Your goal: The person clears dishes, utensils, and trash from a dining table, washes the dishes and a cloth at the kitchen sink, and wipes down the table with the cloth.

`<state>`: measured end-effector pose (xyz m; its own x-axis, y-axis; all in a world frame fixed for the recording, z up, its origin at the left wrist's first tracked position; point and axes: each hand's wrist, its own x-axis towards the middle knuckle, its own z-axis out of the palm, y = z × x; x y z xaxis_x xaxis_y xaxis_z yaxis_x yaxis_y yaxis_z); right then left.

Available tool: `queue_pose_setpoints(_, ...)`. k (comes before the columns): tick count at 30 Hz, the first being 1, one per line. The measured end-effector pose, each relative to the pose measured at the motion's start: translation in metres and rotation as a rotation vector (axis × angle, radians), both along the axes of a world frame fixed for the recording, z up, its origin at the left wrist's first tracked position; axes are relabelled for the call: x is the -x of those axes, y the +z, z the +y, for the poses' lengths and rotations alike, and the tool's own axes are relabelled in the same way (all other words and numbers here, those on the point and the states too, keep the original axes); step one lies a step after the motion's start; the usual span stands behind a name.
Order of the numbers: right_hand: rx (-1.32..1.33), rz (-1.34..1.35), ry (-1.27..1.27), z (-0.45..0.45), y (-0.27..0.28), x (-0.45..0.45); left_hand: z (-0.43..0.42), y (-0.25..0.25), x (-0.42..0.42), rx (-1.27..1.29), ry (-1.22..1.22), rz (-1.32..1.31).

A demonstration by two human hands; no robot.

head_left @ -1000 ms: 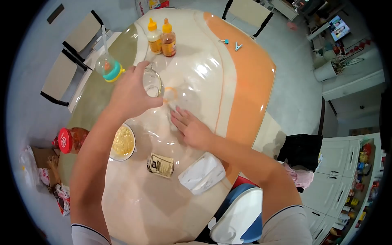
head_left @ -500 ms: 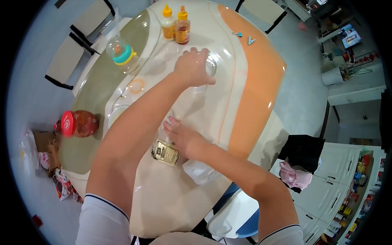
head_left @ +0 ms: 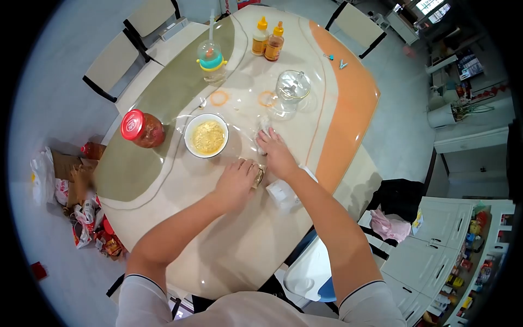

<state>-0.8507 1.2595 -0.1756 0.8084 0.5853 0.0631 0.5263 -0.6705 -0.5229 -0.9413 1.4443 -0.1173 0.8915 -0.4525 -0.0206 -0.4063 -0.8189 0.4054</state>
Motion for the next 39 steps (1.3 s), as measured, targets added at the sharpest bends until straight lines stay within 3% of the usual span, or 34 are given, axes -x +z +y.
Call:
queue_pose_setpoints(1,0.049,-0.015,-0.01,0.004,0.002,0.0,0.005,-0.005,0.007,-0.02,-0.035,-0.226)
queue_pose_setpoints(4,0.065,0.026,-0.025,0.013,0.0,0.018,0.022,-0.007,0.023,0.041,-0.007,-0.012)
queue_pose_setpoints(6,0.027,0.062,-0.027,0.019,0.003,0.025,0.04,0.003,0.039,0.106,0.1,-0.053)
queue_pose_setpoints(8,0.174,0.034,-0.049,0.027,0.008,0.045,0.043,0.025,0.046,0.17,0.199,-0.074)
queue_pose_setpoints(10,0.188,-0.002,-0.054,0.039,0.02,0.065,0.035,0.048,0.027,0.341,0.287,-0.292)
queue_pose_setpoints(12,0.435,0.302,-0.004,0.063,0.057,0.077,0.008,0.056,-0.02,0.406,0.232,-0.542)
queue_pose_setpoints(14,-0.282,0.578,-0.344,0.084,-0.033,0.109,-0.02,0.039,-0.078,0.379,0.156,-0.633)
queue_pose_setpoints(15,0.308,0.329,-0.045,0.093,0.002,0.123,-0.033,0.019,-0.106,0.378,0.129,-0.62)
queue_pose_setpoints(17,0.886,0.061,0.26,0.098,0.035,0.139,-0.054,0.0,-0.128,0.381,0.099,-0.604)
queue_pose_setpoints(19,0.301,-0.049,-0.031,0.092,0.014,0.159,-0.069,0.004,-0.123,0.274,0.149,-0.29)
queue_pose_setpoints(20,0.293,-0.034,-0.028,0.099,-0.006,0.17,-0.079,0.011,-0.104,0.23,0.16,-0.136)
queue_pose_setpoints(21,-0.342,0.244,-0.264,0.111,-0.037,0.176,-0.09,0.032,-0.076,0.182,0.168,0.008)
queue_pose_setpoints(23,-0.993,0.517,-0.498,0.115,-0.045,0.173,-0.1,0.031,-0.036,0.108,0.117,0.178)
queue_pose_setpoints(25,0.007,-0.133,-0.191,0.096,-0.021,0.163,-0.101,0.011,-0.016,0.083,0.003,0.248)
queue_pose_setpoints(27,0.012,-0.126,-0.185,0.096,-0.017,0.163,-0.095,-0.004,-0.02,0.08,-0.093,0.261)
queue_pose_setpoints(29,0.026,-0.123,-0.177,0.093,-0.009,0.162,-0.091,0.002,-0.046,0.272,0.083,0.123)
queue_pose_setpoints(31,-0.131,0.342,-0.198,0.089,0.008,0.16,-0.086,0.02,-0.089,0.373,0.271,0.053)
queue_pose_setpoints(32,-0.132,0.343,-0.192,0.089,0.005,0.158,-0.081,0.021,-0.114,0.397,0.344,0.021)
queue_pose_setpoints(34,0.092,0.039,-0.084,0.089,-0.005,0.157,-0.07,0.016,-0.152,0.421,0.427,-0.007)
queue_pose_setpoints(37,-0.117,0.11,-0.086,0.083,-0.004,0.156,-0.053,0.009,-0.172,0.359,0.604,0.067)
queue_pose_setpoints(39,-0.079,0.106,-0.044,0.079,-0.001,0.15,-0.036,0.019,-0.169,0.352,0.361,0.37)
